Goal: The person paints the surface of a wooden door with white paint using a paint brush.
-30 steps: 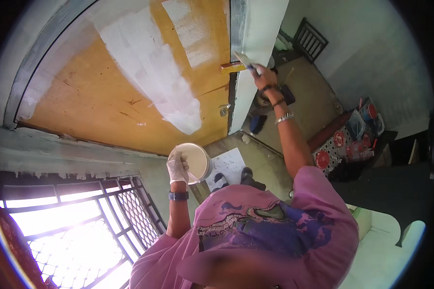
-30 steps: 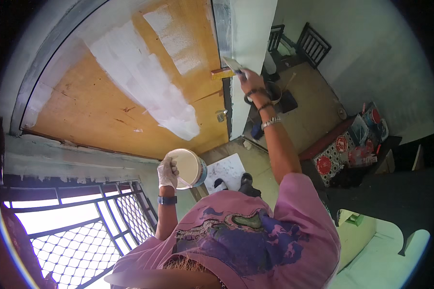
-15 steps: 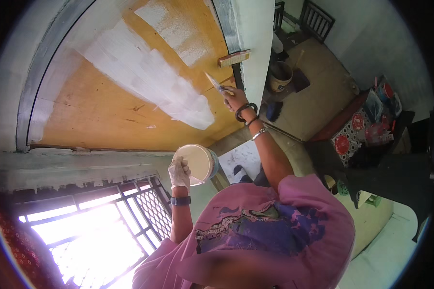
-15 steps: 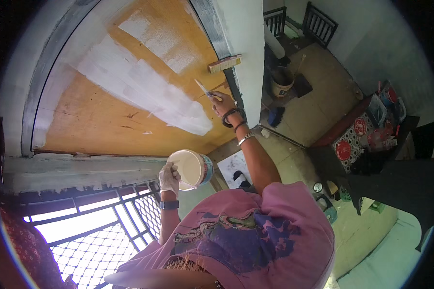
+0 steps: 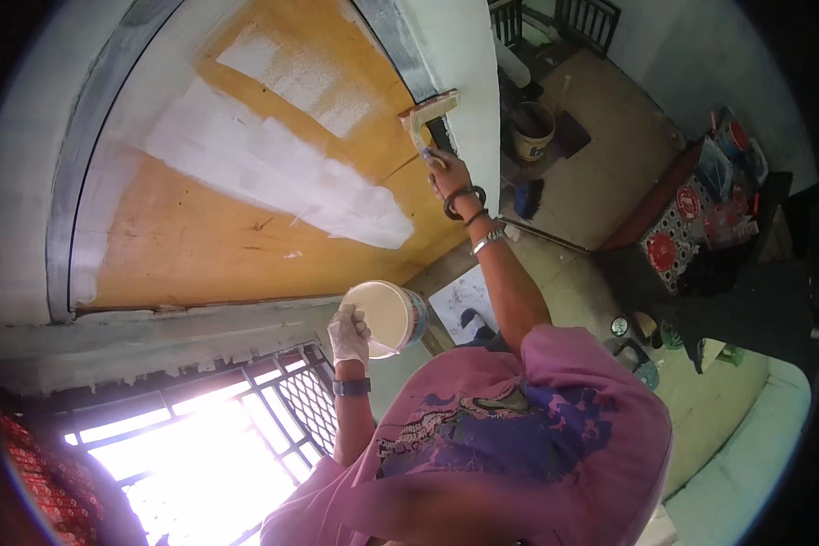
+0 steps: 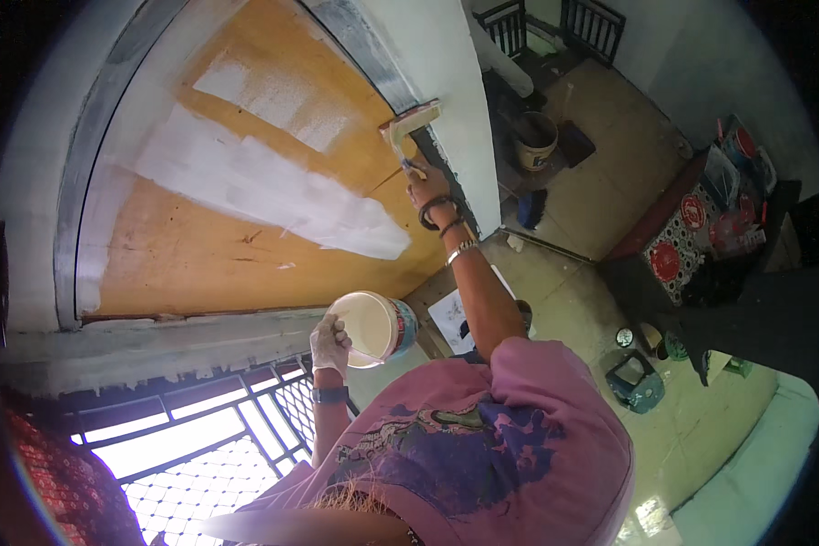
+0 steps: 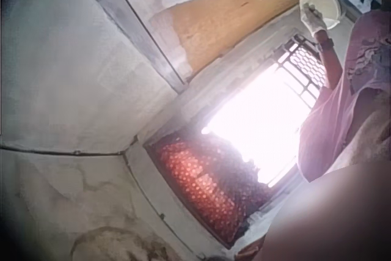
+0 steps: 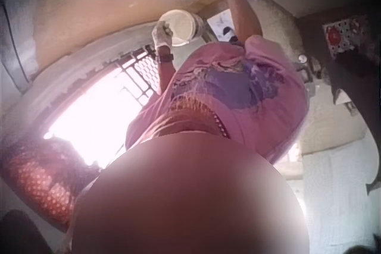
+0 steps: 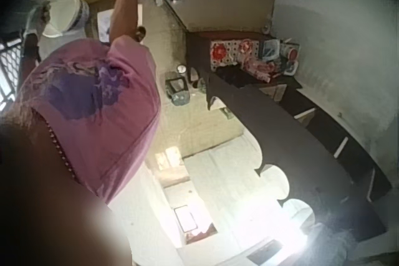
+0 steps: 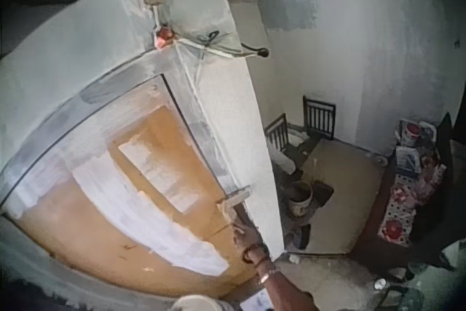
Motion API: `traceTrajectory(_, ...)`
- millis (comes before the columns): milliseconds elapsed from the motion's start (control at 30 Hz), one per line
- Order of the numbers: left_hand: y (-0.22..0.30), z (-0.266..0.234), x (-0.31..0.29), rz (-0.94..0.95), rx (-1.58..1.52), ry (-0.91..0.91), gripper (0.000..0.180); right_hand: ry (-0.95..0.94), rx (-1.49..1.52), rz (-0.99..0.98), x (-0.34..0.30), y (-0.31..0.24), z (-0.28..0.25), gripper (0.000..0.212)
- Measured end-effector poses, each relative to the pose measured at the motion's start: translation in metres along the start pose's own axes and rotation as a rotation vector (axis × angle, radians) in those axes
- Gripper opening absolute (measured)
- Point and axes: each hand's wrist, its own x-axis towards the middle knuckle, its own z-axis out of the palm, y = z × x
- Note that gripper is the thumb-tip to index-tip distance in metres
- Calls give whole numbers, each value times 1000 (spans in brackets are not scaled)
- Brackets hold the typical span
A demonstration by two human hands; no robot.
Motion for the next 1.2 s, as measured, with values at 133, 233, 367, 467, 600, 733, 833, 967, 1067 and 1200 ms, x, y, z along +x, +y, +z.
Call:
traceTrajectory(133,1,2,-3,-14,7,7,10,259,361,-71,3,-16,-28,21)
traceTrajectory(233,-1,25,0,-51,72,-83,11,357,324,-71,92,46,-97,24)
traceTrajectory(367,-4,4,1,-49,33,-7,12,-29,-160,32,-11,-14,-4,24)
traceTrajectory(467,0,15,4,-43,32,-32,12,200,199,-78,-13,-26,-34,23)
traceTrajectory(600,-1,19,6,-44,41,-49,13,346,387,-71,11,-41,-35,22)
traceTrajectory(733,-4,15,10,-37,29,-24,13,-78,279,120,-19,-28,-9,25)
traceTrajectory(833,0,17,7,-38,36,-27,13,72,231,-48,-15,-31,-20,25)
traceTrajectory(967,-1,18,4,-35,13,-56,13,345,362,-68,15,-27,-17,23)
traceTrajectory(1067,-4,17,6,-50,33,-9,13,156,-28,-5,-12,-11,8,22)
traceTrajectory(1200,-4,19,3,-40,14,-17,13,-379,-143,115,-29,-34,-20,24)
